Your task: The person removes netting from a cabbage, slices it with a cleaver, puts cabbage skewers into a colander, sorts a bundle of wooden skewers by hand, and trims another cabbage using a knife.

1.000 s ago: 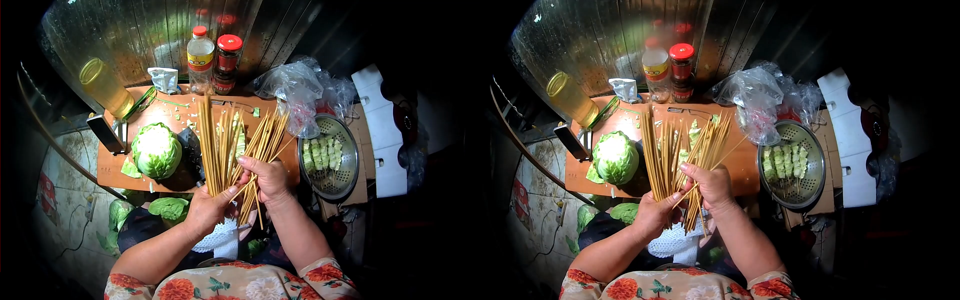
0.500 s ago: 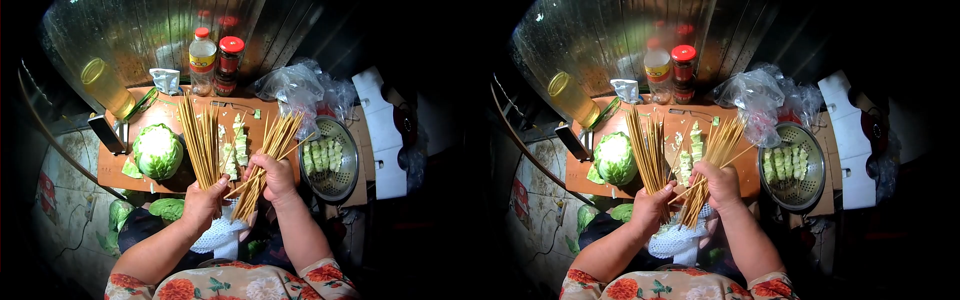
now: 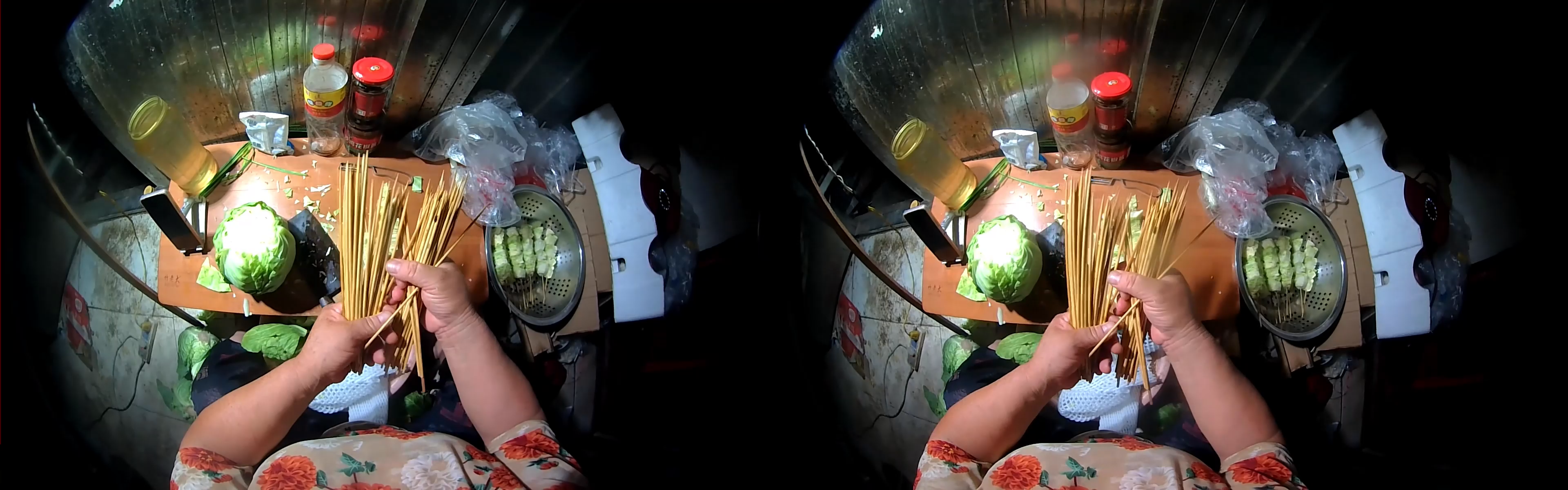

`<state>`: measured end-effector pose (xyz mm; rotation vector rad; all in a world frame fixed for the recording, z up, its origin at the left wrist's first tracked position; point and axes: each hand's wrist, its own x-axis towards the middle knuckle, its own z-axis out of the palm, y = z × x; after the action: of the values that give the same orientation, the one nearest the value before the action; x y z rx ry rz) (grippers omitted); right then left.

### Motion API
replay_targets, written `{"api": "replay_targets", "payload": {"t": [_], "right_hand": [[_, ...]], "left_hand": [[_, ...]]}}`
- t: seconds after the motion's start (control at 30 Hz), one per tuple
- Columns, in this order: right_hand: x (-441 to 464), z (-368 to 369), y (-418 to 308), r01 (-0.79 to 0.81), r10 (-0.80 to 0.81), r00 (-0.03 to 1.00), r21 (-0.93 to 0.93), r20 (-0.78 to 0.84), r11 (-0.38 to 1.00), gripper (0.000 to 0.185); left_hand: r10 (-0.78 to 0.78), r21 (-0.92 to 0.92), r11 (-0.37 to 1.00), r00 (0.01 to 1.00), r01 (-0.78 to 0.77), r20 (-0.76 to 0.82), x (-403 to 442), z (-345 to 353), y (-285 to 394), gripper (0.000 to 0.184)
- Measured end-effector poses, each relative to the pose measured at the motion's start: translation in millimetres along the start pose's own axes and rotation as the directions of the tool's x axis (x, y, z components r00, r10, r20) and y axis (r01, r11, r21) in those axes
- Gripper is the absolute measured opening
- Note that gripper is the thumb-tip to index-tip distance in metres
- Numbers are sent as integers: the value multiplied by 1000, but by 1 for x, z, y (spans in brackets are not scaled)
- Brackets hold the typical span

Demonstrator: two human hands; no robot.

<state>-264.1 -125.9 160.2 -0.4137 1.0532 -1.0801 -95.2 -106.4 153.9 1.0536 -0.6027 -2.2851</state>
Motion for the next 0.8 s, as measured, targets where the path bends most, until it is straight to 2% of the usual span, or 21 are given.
{"api": "replay_targets", "payload": {"t": [0.1,0.17,0.2,0.27,0.3,0.37,0.43,0.5,0.57,0.63,0.7,0.8], "right_hand": [[1,-2,2,19,-20,999,29,28,999,10],[2,-1,3,124,-126,990,-41,-59,991,11],[2,0,2,123,-125,990,-41,-58,992,11],[1,3,-1,145,-149,985,-49,-88,988,11],[1,3,-1,157,-162,982,-54,-103,986,11],[2,-1,-1,199,-204,975,-57,-88,978,11],[3,-10,-3,204,-205,978,-40,-31,978,10],[2,-9,-3,222,-225,973,-60,-50,973,10],[2,-5,-2,206,-213,975,-105,-60,973,10],[3,1,3,210,-216,974,-85,-71,974,13],[4,4,6,156,-160,980,-42,-114,987,14],[1,3,7,128,-133,983,-49,-123,991,13]], "left_hand": [[-23,16,1000,999,22,37,-1,1,1,17],[41,-57,998,999,-41,12,-1,4,-1,19],[41,-57,998,999,-41,12,0,3,-1,19],[47,-175,983,997,-58,-66,1,2,-2,18],[47,-175,983,997,-58,-67,2,1,-2,18],[99,-157,979,976,-131,-194,5,1,-3,19],[106,-170,975,972,-143,-211,8,-3,-1,20],[93,-148,980,962,-134,-257,7,-2,2,20],[80,-160,980,968,-121,-237,7,-6,2,19],[-5,-72,997,989,-6,-147,4,-6,3,17],[-15,-82,997,985,1,-170,5,-1,0,16],[-9,-14,1000,999,9,-48,3,0,-2,15]]}}
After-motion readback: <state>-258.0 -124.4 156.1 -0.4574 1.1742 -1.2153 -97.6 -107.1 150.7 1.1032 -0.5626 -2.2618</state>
